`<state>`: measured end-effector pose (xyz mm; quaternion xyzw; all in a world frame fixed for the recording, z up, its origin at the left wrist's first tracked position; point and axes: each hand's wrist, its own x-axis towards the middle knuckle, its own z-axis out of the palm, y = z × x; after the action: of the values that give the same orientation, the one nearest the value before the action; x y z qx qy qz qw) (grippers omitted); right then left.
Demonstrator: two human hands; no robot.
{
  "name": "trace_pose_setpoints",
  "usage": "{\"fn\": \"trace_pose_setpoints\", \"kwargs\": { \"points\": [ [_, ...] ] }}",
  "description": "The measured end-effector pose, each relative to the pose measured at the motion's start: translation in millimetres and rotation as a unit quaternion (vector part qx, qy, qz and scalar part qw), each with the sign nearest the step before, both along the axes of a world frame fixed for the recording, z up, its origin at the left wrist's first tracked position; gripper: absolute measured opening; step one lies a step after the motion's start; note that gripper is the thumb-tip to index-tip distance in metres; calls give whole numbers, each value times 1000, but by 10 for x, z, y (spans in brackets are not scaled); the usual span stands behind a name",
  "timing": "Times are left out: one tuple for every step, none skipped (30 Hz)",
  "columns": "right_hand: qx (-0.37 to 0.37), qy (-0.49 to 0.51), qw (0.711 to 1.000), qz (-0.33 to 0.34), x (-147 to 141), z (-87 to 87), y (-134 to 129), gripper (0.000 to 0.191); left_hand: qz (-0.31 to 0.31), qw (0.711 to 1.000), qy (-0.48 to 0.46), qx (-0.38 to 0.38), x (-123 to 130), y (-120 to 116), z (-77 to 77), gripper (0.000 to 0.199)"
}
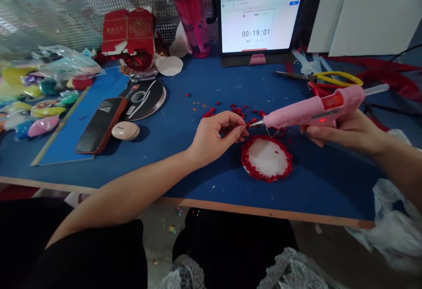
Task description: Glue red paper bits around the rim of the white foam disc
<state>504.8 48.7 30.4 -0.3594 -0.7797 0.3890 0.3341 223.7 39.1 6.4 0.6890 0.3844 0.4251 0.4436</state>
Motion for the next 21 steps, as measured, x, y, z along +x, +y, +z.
{"fn": "trace_pose_setpoints", "kwargs": {
  "points": [
    [-7,0,1000,-3,0,0,0,31,1,1000,3,0,-2,-2,-3,5],
    [-13,0,1000,-4,-2,2,0,31,0,1000,5,0,-5,-3,-7,5],
    [-17,2,1000,-3,-6,7,-1,31,-1,1000,7,1,-8,-2,-12,6],
    [-19,4,1000,0,-10,13,-2,31,-3,1000,8,2,-11,-1,-16,6],
    [-21,6,1000,3,-16,21,-3,31,-5,1000,9,3,-14,1,-20,7],
    [-21,7,1000,4,-22,28,-4,30,-6,1000,10,4,-15,1,-22,7],
    [-19,8,1000,5,-27,35,-5,29,-7,1000,11,5,-15,1,-21,7],
    [-16,7,1000,6,-32,40,-6,28,-7,1000,11,5,-15,1,-19,7],
    [-14,5,1000,8,-35,43,-7,27,-6,1000,12,6,-13,-1,-16,7],
    [-9,4,1000,10,-36,44,-6,26,-6,1000,13,6,-11,-2,-12,6],
    [-4,2,1000,13,-36,43,-4,26,-5,1000,13,6,-9,-4,-8,6],
    [-1,-1,1000,16,-34,41,-2,26,-6,1000,13,5,-7,-6,-4,5],
    [2,-3,1000,17,-31,39,1,26,-8,1000,12,4,-6,-7,-2,4],
    [4,-4,1000,16,-28,37,3,26,-9,1000,10,3,-4,-9,0,4],
    [6,-5,1000,15,-25,37,5,26,-10,1000,8,2,-3,-11,2,3],
    [8,-6,1000,13,-23,38,7,26,-10,1000,7,1,-2,-13,3,3],
    [10,-8,1000,12,-22,41,7,27,-9,1000,7,-1,-1,-15,5,4],
    [12,-10,1000,11,-22,44,6,28,-7,1000,8,-4,0,-17,7,4],
    [14,-12,1000,11,-22,48,5,30,-3,1000,9,-6,1,-19,9,4],
    [14,-13,1000,10,-22,51,3,31,-1,1000,9,-7,3,-21,10,4],
    [13,-13,1000,9,-22,53,2,30,-1,1000,7,-8,4,-22,12,4]
  ]
}}
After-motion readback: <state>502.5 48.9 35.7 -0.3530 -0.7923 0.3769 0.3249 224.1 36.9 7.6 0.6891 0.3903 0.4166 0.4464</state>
